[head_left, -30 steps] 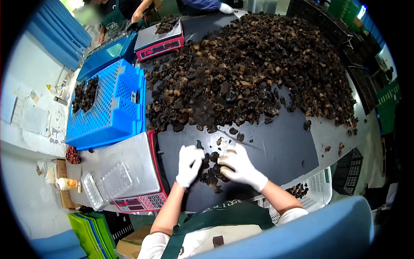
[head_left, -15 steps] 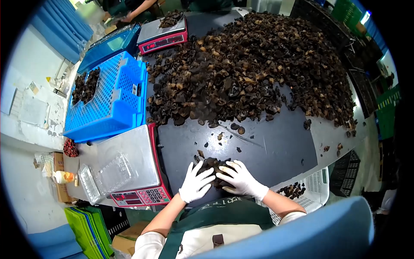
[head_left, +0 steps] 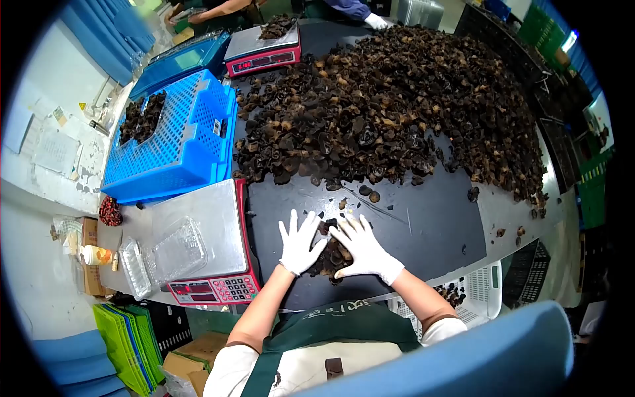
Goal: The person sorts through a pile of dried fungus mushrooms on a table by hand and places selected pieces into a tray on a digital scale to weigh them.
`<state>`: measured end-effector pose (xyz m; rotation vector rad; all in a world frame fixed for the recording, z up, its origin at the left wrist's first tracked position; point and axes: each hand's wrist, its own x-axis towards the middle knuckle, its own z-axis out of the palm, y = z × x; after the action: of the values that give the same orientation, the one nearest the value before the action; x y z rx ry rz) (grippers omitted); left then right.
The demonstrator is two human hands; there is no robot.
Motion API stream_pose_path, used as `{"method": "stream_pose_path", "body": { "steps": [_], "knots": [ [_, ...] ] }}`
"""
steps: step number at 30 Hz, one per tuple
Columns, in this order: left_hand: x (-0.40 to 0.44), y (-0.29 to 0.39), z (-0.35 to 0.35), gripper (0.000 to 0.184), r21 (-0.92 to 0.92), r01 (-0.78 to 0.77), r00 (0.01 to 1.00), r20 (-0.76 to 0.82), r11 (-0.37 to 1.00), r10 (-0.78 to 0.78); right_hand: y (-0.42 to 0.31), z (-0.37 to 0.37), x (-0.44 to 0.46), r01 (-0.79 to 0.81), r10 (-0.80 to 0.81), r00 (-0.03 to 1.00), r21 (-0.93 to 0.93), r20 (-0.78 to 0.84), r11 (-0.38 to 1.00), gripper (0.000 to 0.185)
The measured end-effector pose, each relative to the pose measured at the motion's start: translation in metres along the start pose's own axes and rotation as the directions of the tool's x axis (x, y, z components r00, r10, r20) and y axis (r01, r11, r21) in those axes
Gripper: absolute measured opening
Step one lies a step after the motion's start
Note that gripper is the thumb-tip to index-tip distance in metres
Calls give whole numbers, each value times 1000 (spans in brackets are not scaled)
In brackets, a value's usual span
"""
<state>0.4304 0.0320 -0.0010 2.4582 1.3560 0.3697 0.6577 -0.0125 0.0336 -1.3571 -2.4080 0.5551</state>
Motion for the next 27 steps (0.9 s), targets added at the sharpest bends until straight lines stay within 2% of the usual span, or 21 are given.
{"method": "stream_pose_path", "body": {
  "steps": [3,5,7,9,11,13,15,17,18,19,21,22,23,25,27],
  "knots": [
    [-19,8,-8,64,-98,-115,992,49,989,120,-3,0,-2,140,-140,990,115,-1,984,97],
    [-43,13,-15,67,-213,-161,978,94,964,184,-9,-6,-17,220,-223,974,67,47,973,83],
    [-68,21,-19,69,-228,-275,954,52,934,294,-16,0,-37,259,-261,962,36,76,965,79],
    [-87,22,-6,71,-204,-372,925,5,905,381,-20,16,-57,288,-287,957,47,-27,956,74],
    [-94,19,7,72,-195,-380,924,-35,904,381,-18,28,-65,302,-302,951,-13,-64,953,74],
    [-85,22,-3,78,-186,-344,937,-133,921,323,-22,15,-56,201,-197,969,13,-147,980,79],
    [-67,19,-8,98,-98,-207,975,-106,973,197,-20,9,-42,31,-34,995,-30,-98,999,98],
    [-43,15,-15,109,-121,-57,997,-60,991,50,-21,-5,-20,-55,54,998,-66,-13,996,106],
    [-35,9,-12,115,-92,-51,998,-33,994,48,-19,-6,-13,-44,47,998,-75,45,996,111],
    [-31,5,-11,112,-40,-80,997,-2,996,80,-18,-5,-9,-13,18,998,-78,62,997,107],
    [-31,3,-10,106,-98,-236,970,30,967,240,-17,-3,-9,131,-126,987,-46,101,990,100],
    [-34,4,-13,98,-185,-286,947,92,940,307,-19,-1,-13,169,-166,978,-16,124,985,89],
    [-42,9,-14,95,-232,-271,936,162,934,312,-20,2,-22,223,-221,970,-7,100,975,80],
    [-65,19,-20,86,-369,-321,925,75,872,373,-26,7,-43,283,-286,957,70,47,957,72],
    [-84,17,-18,72,-268,-463,867,62,845,494,-27,18,-65,352,-350,936,-126,39,928,48]
  ]
}}
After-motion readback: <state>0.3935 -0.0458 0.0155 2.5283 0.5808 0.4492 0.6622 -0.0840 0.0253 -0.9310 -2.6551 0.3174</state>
